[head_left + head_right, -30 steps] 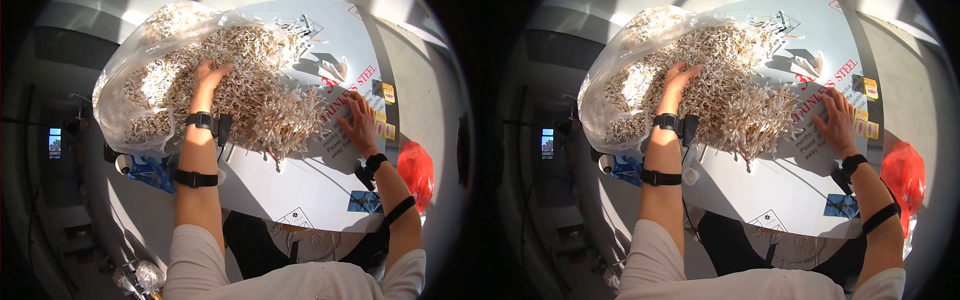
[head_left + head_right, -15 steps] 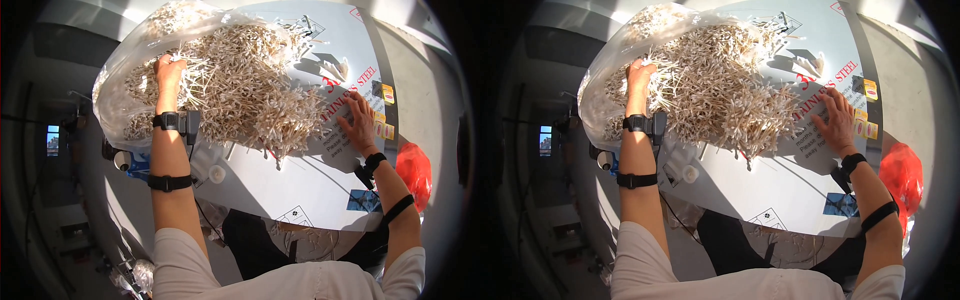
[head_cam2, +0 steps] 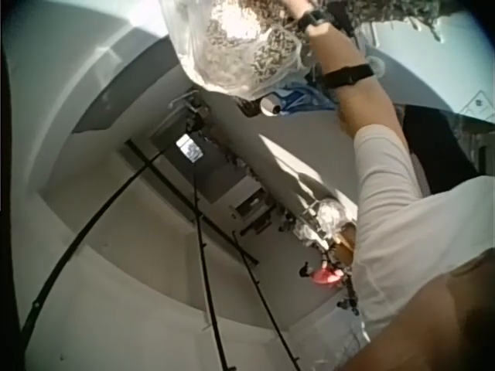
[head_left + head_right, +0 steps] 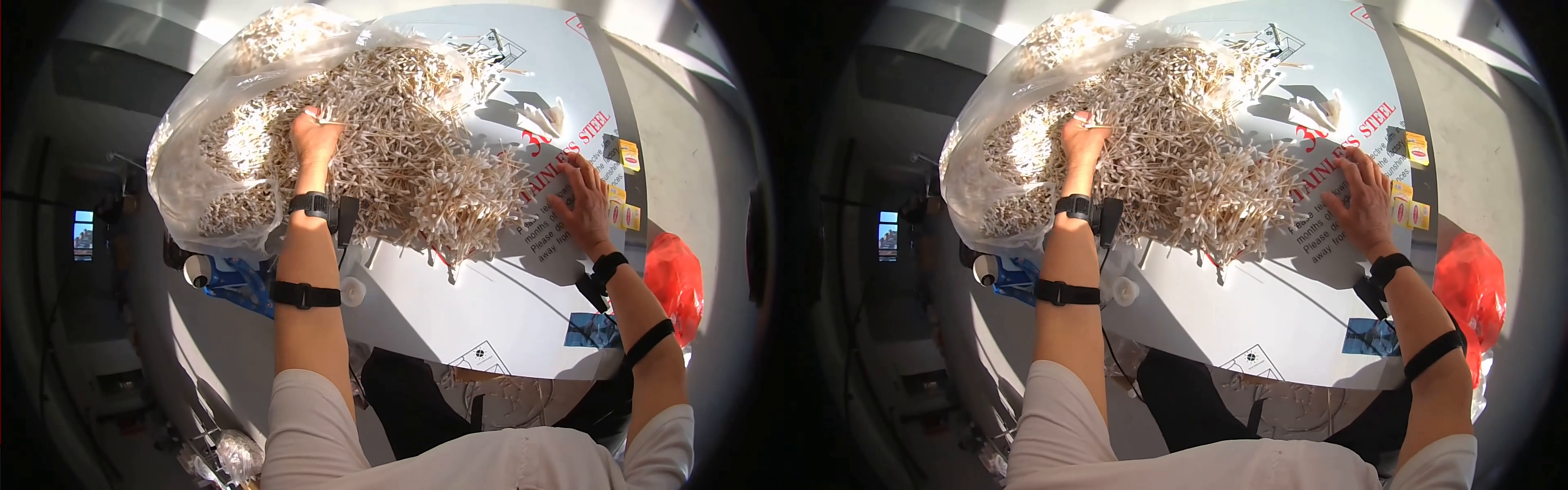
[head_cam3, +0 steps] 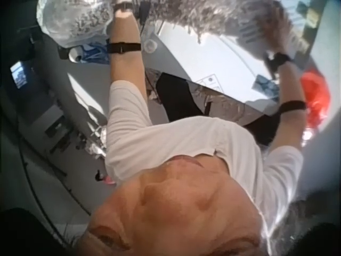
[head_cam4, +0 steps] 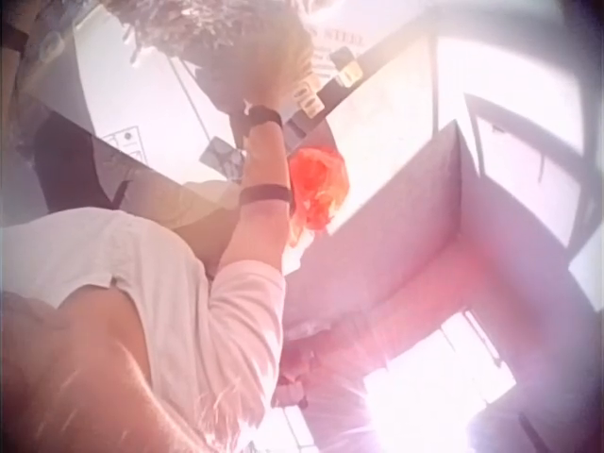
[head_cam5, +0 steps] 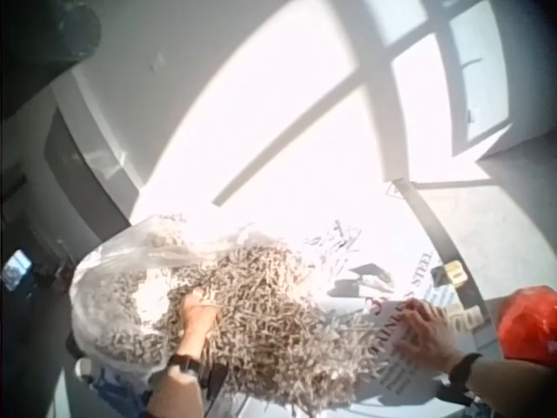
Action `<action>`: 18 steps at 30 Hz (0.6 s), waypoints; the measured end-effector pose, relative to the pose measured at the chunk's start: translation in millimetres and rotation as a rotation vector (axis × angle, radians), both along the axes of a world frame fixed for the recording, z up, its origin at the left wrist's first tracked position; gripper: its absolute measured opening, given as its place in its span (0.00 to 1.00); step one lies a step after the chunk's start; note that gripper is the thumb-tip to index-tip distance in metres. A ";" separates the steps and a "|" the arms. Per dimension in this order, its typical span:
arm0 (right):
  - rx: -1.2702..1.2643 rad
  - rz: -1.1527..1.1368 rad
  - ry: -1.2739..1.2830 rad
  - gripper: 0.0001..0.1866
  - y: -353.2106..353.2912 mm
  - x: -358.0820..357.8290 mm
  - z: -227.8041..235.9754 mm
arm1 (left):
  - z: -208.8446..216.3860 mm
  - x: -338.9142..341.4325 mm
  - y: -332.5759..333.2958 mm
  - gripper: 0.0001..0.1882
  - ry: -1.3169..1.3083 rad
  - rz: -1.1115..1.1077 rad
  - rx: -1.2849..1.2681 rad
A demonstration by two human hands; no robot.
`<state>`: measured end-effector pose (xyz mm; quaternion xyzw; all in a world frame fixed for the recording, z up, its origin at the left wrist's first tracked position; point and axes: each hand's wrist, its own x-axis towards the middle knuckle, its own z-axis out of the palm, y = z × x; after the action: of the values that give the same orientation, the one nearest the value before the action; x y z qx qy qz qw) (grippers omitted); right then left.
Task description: Sorting and packing small white items (possibly cotton swabs or plastic parts) from a large pile into smaller containers or bags.
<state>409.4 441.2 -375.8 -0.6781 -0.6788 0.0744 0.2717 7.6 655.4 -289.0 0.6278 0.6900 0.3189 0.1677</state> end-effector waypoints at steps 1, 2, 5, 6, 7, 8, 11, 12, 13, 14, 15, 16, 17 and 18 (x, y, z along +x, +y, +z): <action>-0.002 -0.001 0.003 0.27 -0.2 -0.7 -0.5 | 10.8 -7.7 -2.2 0.20 -0.130 0.015 0.033; -0.001 -0.005 -0.005 0.27 -1.8 2.7 -0.7 | 22.0 -6.3 -4.8 0.18 -0.270 0.025 0.061; -0.003 -0.006 -0.006 0.27 -1.5 4.9 -0.8 | 51.8 -17.9 -8.1 0.20 -0.345 0.023 0.191; -0.009 -0.008 -0.007 0.27 -1.6 4.8 -0.9 | 59.5 -24.1 -6.3 0.22 -0.279 -0.024 0.253; -0.007 -0.003 0.000 0.27 -0.9 3.1 -1.3 | 64.8 -30.8 -6.6 0.22 -0.273 -0.029 0.245; 0.004 -0.001 0.000 0.27 -0.2 1.8 -1.4 | 67.9 -36.1 -7.1 0.21 -0.269 -0.035 0.237; 0.005 -0.005 -0.006 0.27 0.6 0.7 -2.3 | 65.9 -37.7 -13.2 0.18 -0.275 0.026 0.007; -0.001 -0.009 -0.011 0.27 0.7 1.1 -2.8 | 62.0 -35.6 -16.7 0.18 -0.277 0.025 0.003; -0.003 -0.010 -0.015 0.27 0.3 2.1 -1.9 | 57.5 -33.5 -20.7 0.17 -0.350 0.029 -0.031; -0.004 -0.006 -0.009 0.27 -0.4 3.2 -0.7 | 52.1 -30.5 -24.0 0.16 -0.424 0.034 -0.065; -0.006 -0.002 -0.005 0.27 -1.2 4.4 0.0 | 42.8 -23.3 -26.0 0.16 -0.439 0.146 -0.054; -0.006 0.001 -0.004 0.27 -0.8 3.0 -0.1 | 42.0 -28.5 -26.0 0.26 -0.294 0.176 -0.197; -0.006 -0.004 -0.013 0.27 -0.6 1.9 -0.4 | 34.7 -28.8 -27.5 0.35 -0.309 0.138 -0.197; -0.007 -0.010 -0.023 0.27 0.0 1.2 -0.8 | 25.2 -27.0 -29.2 0.44 -0.324 0.099 -0.198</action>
<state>410.6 441.2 -376.7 -0.6833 -0.6782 0.0676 0.2619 -19.4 626.1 -263.8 0.5139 0.7120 0.3544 0.3216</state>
